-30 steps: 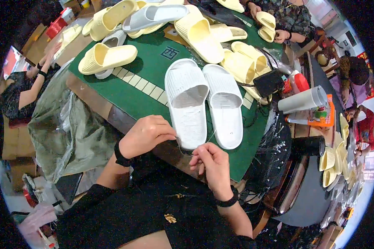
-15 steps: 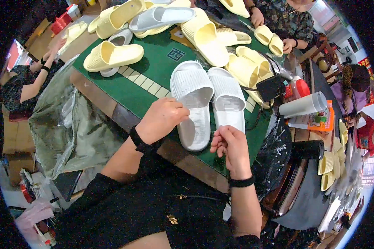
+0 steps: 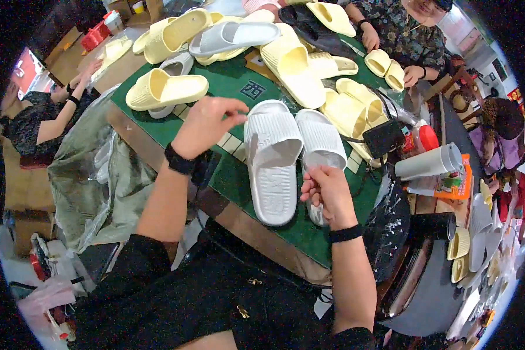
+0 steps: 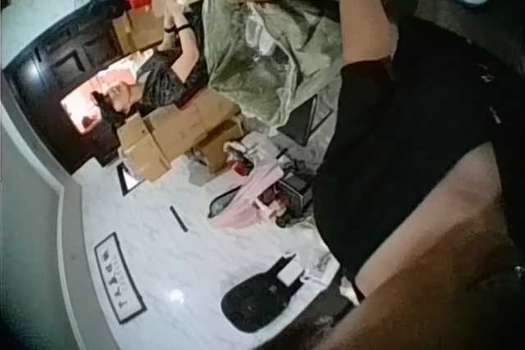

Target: Manually assembling and trimming components of yellow and white foam sandals.

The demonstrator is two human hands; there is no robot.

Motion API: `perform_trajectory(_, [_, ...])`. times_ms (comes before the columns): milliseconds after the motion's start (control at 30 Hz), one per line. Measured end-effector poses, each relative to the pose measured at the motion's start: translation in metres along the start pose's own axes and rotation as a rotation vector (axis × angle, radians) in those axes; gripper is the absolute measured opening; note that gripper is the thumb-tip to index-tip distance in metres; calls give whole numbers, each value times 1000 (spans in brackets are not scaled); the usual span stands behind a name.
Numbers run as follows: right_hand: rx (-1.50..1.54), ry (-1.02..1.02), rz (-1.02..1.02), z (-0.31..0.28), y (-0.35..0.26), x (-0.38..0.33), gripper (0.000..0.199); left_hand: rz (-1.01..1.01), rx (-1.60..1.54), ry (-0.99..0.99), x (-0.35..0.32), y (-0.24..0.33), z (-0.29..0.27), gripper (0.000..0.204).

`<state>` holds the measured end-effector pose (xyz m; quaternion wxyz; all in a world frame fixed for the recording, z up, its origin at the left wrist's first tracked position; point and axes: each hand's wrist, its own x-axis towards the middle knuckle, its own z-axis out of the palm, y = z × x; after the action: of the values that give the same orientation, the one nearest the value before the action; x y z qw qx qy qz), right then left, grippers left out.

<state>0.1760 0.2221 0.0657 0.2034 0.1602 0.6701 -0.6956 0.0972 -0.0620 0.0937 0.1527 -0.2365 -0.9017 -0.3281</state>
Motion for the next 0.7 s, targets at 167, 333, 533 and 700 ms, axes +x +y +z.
perform_trajectory(167, [-47, -9, -5, 4, -4, 4, 25, -195, 186, -119, 37, -31, 16, 20])
perform_trajectory(333, [24, 24, 12, 6, 4, 5, 23, -273, 221, -208, 51, -32, 36, 18])
perform_trajectory(533, [248, 54, 35, 17, 3, 4, 22, -316, 179, -224, 58, -41, 45, 16])
perform_trajectory(700, [312, 137, 15, 9, 0, 3, 22, -341, 79, -201, 51, -50, 48, 17])
